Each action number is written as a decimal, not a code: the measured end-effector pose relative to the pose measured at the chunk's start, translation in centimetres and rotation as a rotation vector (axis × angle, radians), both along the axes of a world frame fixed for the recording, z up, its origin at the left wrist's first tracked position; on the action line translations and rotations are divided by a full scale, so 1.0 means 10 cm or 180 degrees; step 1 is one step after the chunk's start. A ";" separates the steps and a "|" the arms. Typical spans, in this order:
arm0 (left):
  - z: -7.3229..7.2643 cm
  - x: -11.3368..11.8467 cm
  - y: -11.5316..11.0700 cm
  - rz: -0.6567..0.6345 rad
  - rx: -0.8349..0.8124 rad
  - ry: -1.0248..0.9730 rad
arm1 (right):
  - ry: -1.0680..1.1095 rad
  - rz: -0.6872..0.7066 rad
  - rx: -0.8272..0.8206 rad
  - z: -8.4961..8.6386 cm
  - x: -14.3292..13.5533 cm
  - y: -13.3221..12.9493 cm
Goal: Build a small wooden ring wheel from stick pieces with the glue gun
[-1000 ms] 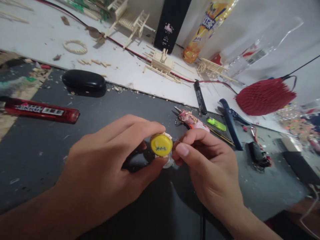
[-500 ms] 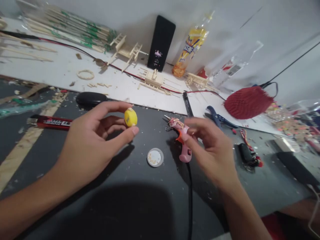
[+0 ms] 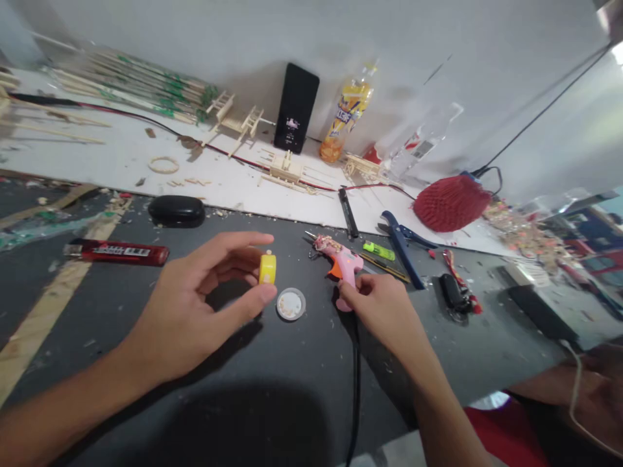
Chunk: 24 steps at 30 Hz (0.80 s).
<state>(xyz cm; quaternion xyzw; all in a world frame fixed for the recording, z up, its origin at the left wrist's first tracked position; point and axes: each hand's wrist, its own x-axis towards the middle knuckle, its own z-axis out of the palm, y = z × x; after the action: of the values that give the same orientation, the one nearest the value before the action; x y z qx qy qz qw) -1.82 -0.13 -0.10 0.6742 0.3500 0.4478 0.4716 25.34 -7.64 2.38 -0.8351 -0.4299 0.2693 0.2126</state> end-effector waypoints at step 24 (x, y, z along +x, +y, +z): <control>-0.25 0.07 -0.01 -0.0222 -0.1129 0.0208 | 0.2843 0.0464 0.0986 -0.32 0.15 0.03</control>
<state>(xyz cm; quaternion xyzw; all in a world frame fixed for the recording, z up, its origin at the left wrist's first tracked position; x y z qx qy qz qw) -1.10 -0.27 -2.61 0.6064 0.4150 0.3403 0.5867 26.79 -7.34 -0.87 -0.5639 -0.3891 0.5488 0.4791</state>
